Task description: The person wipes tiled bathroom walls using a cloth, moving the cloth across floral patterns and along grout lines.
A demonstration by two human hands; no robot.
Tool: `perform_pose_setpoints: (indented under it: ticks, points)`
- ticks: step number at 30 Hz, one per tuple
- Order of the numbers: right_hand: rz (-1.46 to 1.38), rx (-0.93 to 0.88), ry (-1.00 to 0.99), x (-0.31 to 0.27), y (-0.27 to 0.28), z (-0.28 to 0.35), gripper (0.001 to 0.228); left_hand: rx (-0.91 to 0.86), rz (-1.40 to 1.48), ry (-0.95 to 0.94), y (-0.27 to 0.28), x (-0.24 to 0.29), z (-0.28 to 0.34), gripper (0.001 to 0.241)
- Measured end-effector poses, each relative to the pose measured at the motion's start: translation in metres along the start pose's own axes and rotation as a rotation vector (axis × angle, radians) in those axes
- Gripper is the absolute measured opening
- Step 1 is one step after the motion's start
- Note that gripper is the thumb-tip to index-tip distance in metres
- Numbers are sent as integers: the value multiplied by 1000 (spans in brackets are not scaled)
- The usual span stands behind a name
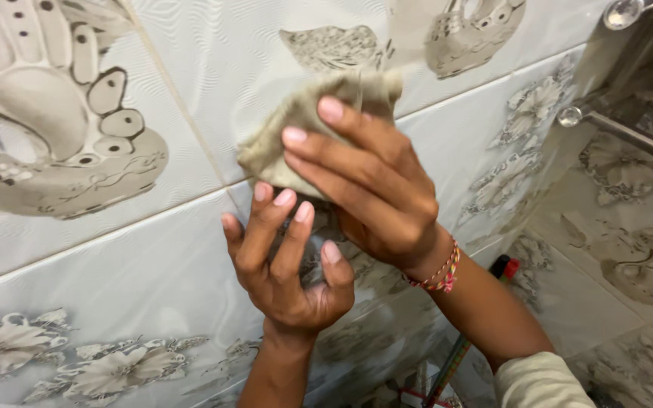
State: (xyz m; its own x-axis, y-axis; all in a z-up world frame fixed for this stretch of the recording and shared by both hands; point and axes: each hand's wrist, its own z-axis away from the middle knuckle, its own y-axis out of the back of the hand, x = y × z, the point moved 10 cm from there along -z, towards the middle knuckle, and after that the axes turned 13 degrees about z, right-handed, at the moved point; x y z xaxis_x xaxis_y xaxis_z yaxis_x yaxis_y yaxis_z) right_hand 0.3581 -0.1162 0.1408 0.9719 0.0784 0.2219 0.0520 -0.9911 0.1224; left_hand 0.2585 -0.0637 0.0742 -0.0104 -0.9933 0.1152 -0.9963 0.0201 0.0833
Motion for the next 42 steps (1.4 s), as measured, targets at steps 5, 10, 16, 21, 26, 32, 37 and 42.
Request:
perform_pose_setpoints:
  ticks: [5, 10, 16, 21, 26, 32, 37, 42]
  points:
    - [54, -17, -73, 24, 7, 29, 28, -32, 44, -15, -15, 6, 3, 34]
    - [171, 55, -128, 65, 19, 32, 20, -22, 47, -10, -22, 9, -1, 35]
    - [179, 70, -265, 75, 30, 5, 21, -30, 32, -1, -33, 10, -3, 35]
    - [163, 81, -188, 61, 21, 3, 29, -45, 15, 9, -41, 11, -2, 35]
    - [84, -15, -141, 55, 22, 33, 19, -47, 18, 7, -52, 13, 0, 34]
    - [166, 33, -194, 83, 34, 44, 23, -29, 23, -24, -60, 16, 0, 32]
    - [157, 112, -271, 96, 39, 18, 25, -16, -8, -72, -62, 18, 0, 29]
    - [137, 90, -275, 85, 35, -5, 25, -9, -14, -81, -63, 18, 1, 29]
